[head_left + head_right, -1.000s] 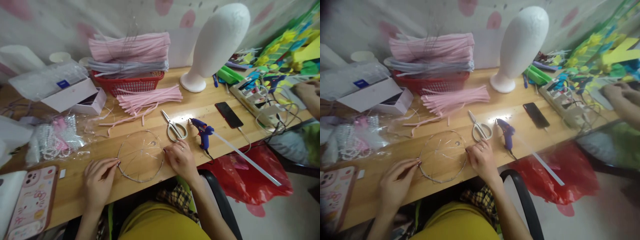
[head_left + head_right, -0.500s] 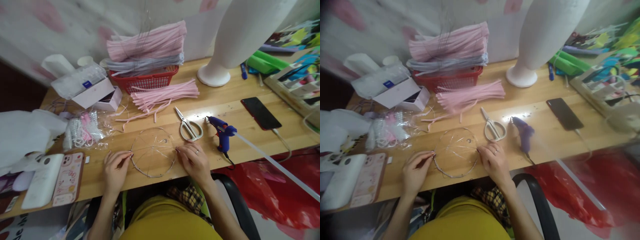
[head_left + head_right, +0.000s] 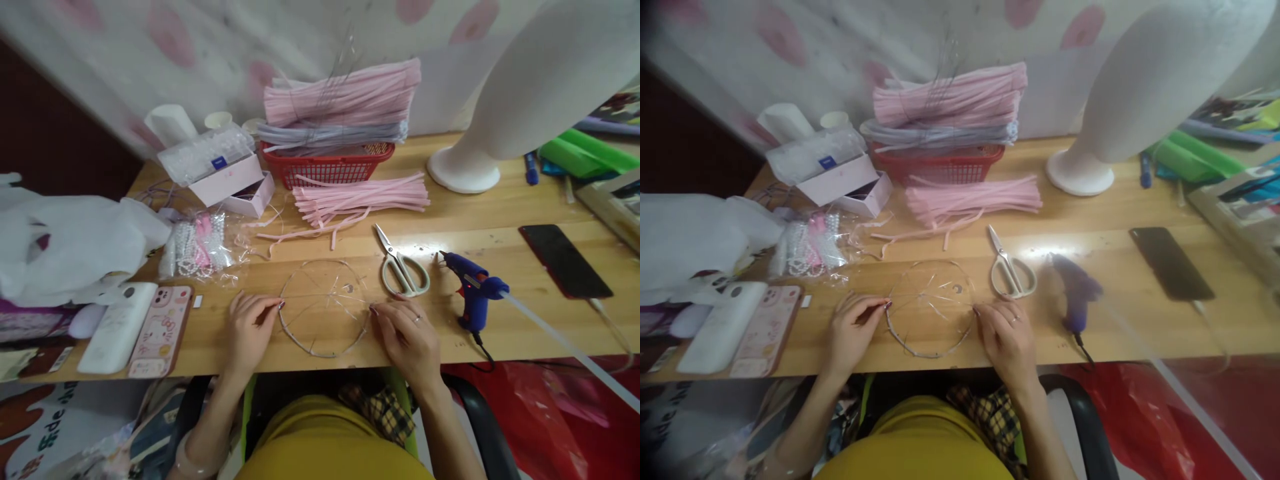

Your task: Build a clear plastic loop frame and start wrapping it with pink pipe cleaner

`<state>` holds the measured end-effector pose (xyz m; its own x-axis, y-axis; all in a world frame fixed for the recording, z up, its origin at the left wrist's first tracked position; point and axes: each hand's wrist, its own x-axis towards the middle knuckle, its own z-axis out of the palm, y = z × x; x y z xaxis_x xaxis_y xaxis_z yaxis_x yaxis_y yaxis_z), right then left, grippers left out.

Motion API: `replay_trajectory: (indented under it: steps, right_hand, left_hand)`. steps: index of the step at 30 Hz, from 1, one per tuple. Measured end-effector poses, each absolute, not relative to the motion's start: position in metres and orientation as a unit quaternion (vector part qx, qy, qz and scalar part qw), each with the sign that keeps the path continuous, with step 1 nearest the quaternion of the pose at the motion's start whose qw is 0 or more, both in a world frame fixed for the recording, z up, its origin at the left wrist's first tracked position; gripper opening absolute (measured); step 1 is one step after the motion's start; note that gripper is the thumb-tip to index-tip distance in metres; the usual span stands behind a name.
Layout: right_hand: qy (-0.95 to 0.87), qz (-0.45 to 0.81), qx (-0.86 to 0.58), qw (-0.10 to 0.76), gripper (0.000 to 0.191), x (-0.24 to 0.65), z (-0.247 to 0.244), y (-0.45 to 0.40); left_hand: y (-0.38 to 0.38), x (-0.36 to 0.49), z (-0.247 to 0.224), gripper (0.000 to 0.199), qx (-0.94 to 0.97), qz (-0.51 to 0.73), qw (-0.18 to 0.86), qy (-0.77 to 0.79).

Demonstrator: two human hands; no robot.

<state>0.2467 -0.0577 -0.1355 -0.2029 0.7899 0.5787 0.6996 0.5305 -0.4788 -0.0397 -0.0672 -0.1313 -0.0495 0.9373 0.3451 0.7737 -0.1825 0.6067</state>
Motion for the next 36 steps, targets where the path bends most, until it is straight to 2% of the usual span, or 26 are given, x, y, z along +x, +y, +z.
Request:
replay_trajectory:
  steps: [12, 36]
  right_hand:
    - [-0.770, 0.064, -0.489, 0.405, 0.017, 0.2458, -0.1361, -0.0577]
    - [-0.761, 0.086, -0.503, 0.401, 0.013, 0.2402, -0.1323, -0.0586]
  left_hand:
    - [-0.0640, -0.0395, -0.1295, 0.014, 0.631, 0.393, 0.187, 0.643]
    - [-0.0595, -0.0419, -0.1306, 0.017, 0.667, 0.386, 0.119, 0.627]
